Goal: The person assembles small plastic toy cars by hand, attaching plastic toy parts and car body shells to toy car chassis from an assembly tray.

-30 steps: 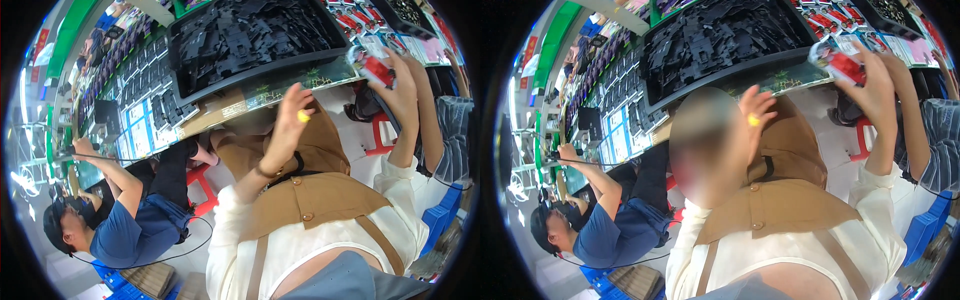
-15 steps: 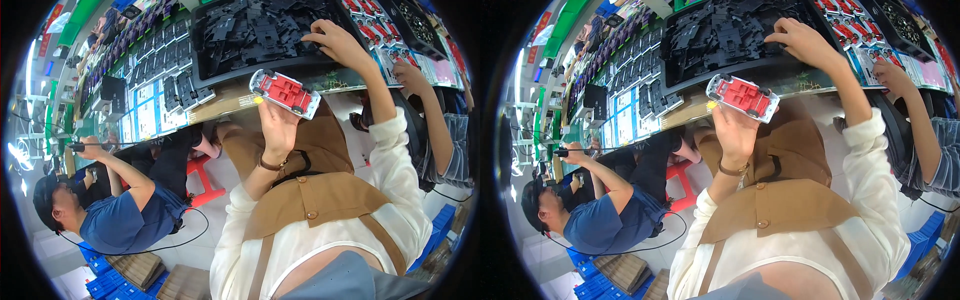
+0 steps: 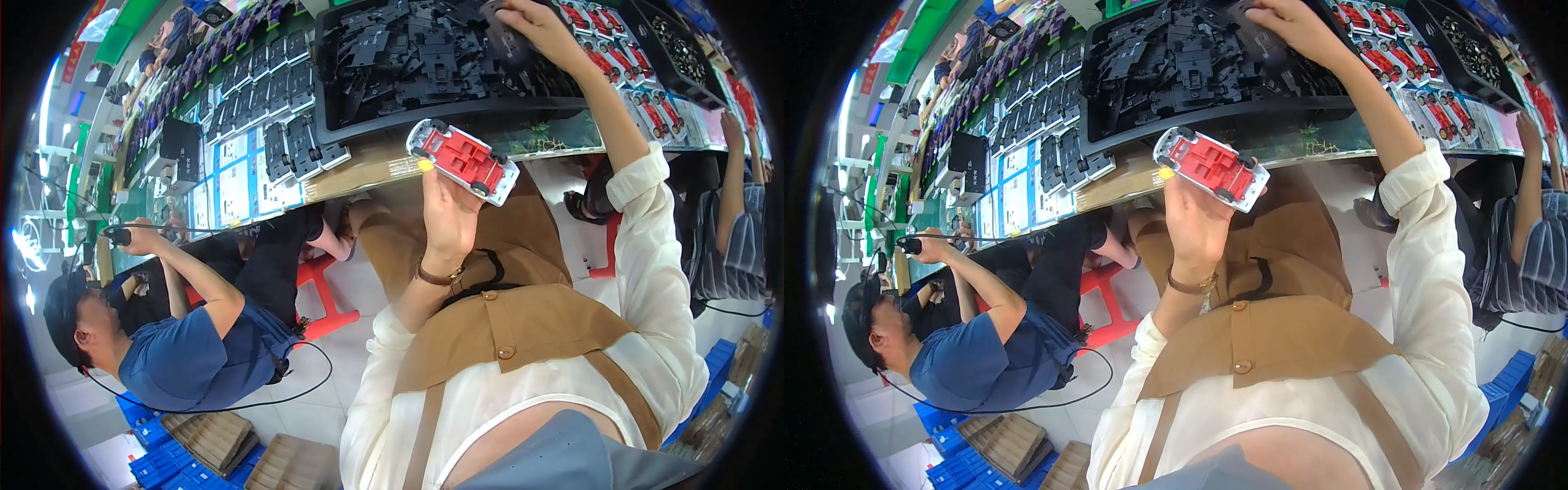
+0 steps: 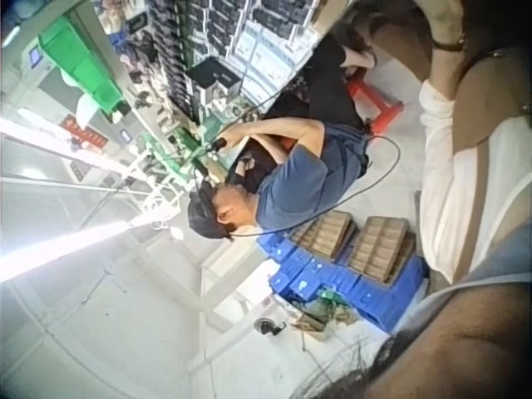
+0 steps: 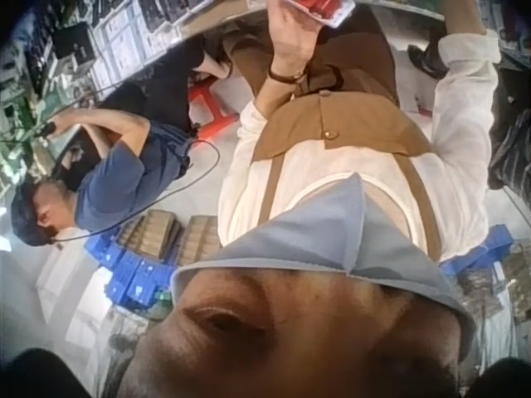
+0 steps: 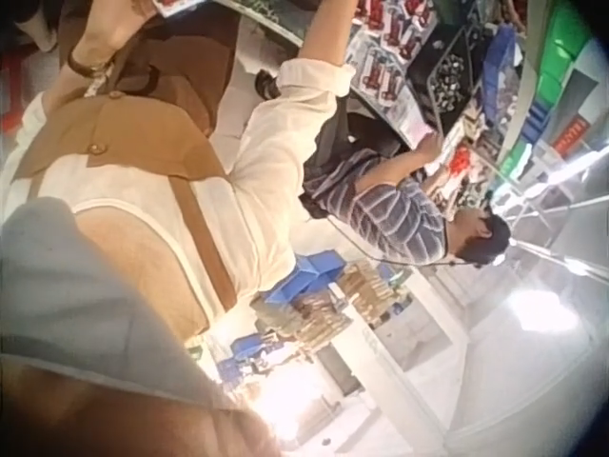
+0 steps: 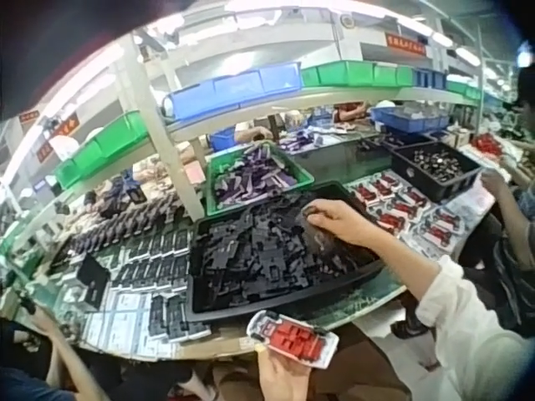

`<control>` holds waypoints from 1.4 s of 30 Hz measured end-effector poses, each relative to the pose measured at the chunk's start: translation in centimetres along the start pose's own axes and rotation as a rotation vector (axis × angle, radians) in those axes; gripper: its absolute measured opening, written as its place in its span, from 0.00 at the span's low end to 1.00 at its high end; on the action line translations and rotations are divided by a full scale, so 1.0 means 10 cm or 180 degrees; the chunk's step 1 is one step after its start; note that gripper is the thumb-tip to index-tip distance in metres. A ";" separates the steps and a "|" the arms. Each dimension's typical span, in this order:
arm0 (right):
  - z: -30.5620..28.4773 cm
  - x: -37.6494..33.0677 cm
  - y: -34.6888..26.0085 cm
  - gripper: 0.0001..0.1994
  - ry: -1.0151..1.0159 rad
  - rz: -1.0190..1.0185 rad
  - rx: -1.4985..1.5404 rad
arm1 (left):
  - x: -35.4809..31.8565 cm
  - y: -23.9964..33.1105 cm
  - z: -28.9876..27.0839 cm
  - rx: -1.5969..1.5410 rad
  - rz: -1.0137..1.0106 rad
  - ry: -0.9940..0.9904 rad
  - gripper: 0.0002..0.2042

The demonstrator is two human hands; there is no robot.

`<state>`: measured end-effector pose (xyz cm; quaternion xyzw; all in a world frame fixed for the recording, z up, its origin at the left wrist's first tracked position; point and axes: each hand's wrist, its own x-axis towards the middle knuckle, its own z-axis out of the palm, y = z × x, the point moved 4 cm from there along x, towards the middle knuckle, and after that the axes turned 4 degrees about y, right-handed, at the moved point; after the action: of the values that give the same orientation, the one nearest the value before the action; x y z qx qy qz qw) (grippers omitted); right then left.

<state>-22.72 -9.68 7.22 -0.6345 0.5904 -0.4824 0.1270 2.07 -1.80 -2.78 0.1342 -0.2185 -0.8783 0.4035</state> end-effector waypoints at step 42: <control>0.84 -1.30 -1.08 0.24 0.0804 -0.0412 -0.0557 | 0.12 0.22 0.04 -0.0492 0.0604 0.0314 0.28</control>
<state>-7.41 1.17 4.86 -0.6141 0.5994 -0.5122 -0.0353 2.57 -3.93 -1.44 0.1245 -0.1419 -0.8428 0.5041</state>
